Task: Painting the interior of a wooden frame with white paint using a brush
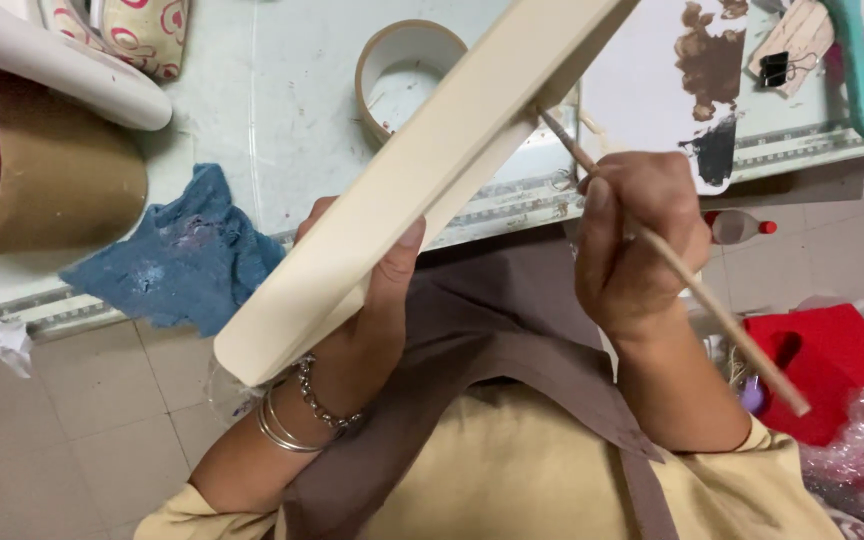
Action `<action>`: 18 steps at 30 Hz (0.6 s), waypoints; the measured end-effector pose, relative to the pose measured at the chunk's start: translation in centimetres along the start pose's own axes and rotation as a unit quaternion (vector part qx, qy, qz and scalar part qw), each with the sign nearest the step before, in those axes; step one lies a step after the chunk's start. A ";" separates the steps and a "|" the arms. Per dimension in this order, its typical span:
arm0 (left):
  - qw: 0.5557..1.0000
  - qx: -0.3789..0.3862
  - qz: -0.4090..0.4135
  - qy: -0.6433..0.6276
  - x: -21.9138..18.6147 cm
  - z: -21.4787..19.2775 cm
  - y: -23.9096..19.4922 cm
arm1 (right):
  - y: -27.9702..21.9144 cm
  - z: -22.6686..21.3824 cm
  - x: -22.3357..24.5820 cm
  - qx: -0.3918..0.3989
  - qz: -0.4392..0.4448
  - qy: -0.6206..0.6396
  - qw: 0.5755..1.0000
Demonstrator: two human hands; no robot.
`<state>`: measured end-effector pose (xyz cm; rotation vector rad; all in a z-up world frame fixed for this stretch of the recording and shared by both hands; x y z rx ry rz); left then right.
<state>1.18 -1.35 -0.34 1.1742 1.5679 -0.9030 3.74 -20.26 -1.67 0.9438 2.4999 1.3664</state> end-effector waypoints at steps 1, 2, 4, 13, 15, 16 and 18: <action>1.000 -0.013 -0.005 -0.005 0.2 0.1 0.0 | -0.4 0.2 0.0 0.016 -0.048 -0.044 0.998; 1.000 -0.012 -0.004 -0.005 0.2 0.1 0.0 | -0.6 0.1 0.5 0.016 -0.048 -0.044 0.998; 1.000 -0.017 -0.007 0.006 0.1 0.1 0.0 | -1.2 0.2 1.6 0.077 0.005 0.056 0.995; 0.937 -0.134 -0.281 -0.161 0.1 0.9 -0.5 | 0.2 -0.4 0.4 -0.155 0.159 0.176 0.959; 0.950 -0.133 -0.220 -0.179 0.0 0.7 -0.2 | -1.0 -0.1 0.0 -0.186 0.178 0.202 0.945; 0.959 -0.133 -0.160 -0.193 -0.1 0.6 0.0 | -1.6 0.1 -0.2 -0.216 0.199 0.230 0.928; 0.962 -0.125 -0.144 -0.193 -0.4 0.2 0.3 | -2.1 0.1 -0.1 -0.235 0.237 0.253 0.908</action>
Point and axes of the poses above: each hand's wrist, its own y-axis towards the middle knuckle, its own z-axis out of the palm, x = y × z, the point moved 1 cm from there along y, towards the middle knuckle, and after that the axes turned 12 degrees about -z, right-handed, at the moved point
